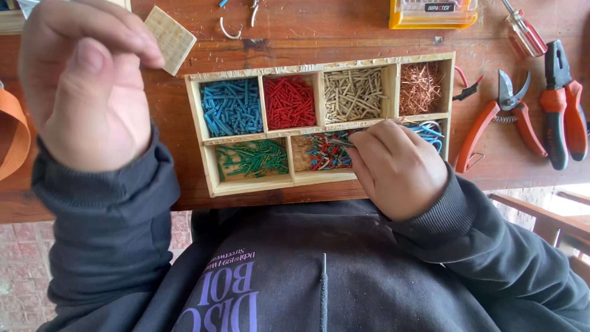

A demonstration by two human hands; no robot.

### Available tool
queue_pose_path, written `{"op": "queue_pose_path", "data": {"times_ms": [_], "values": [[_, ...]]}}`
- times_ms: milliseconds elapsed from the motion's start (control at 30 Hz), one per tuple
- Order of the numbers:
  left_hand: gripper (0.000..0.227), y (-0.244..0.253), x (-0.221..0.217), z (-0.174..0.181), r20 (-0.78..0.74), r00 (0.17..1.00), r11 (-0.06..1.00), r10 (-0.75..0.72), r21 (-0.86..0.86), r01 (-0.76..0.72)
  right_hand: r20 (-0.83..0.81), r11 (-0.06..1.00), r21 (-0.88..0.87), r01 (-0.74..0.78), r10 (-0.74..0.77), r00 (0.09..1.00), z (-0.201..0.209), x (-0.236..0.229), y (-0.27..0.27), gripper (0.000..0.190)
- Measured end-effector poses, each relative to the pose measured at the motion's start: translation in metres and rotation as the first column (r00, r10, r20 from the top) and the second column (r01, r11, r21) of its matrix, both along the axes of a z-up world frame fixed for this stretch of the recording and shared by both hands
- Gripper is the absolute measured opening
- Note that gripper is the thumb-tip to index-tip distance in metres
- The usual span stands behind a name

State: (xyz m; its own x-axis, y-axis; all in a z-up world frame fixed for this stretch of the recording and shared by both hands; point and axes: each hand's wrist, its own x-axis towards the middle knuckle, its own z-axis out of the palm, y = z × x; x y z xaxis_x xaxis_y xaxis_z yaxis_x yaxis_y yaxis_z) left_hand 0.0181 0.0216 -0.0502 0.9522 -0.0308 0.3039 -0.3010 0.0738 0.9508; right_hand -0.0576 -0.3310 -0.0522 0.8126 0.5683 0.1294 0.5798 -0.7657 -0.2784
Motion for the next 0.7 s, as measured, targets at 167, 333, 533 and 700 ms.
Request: {"op": "queue_pose_path", "data": {"times_ms": [167, 333, 533, 700], "values": [[0.034, 0.011, 0.018, -0.043, 0.010, 0.998, 0.989, -0.062, -0.137, 0.063, 0.056, 0.994, -0.095, 0.055, -0.049, 0.997, -0.001, -0.004, 0.012, 0.012], [0.039, 0.014, 0.022, -0.055, 0.060, 0.996, 0.991, -0.066, -0.110, 0.073, 0.080, 0.987, -0.136, 0.082, -0.072, 0.994, -0.001, -0.004, 0.017, 0.008], [0.036, 0.010, 0.020, -0.056, 0.070, 0.991, 0.989, -0.110, -0.088, 0.116, 0.112, 0.976, -0.196, 0.092, -0.071, 0.991, 0.001, -0.006, 0.020, 0.009], [0.037, 0.009, 0.021, -0.058, 0.021, 0.993, 0.985, -0.114, -0.126, 0.116, 0.131, 0.995, -0.039, 0.087, -0.081, 0.988, 0.007, -0.013, 0.008, 0.010]]}}
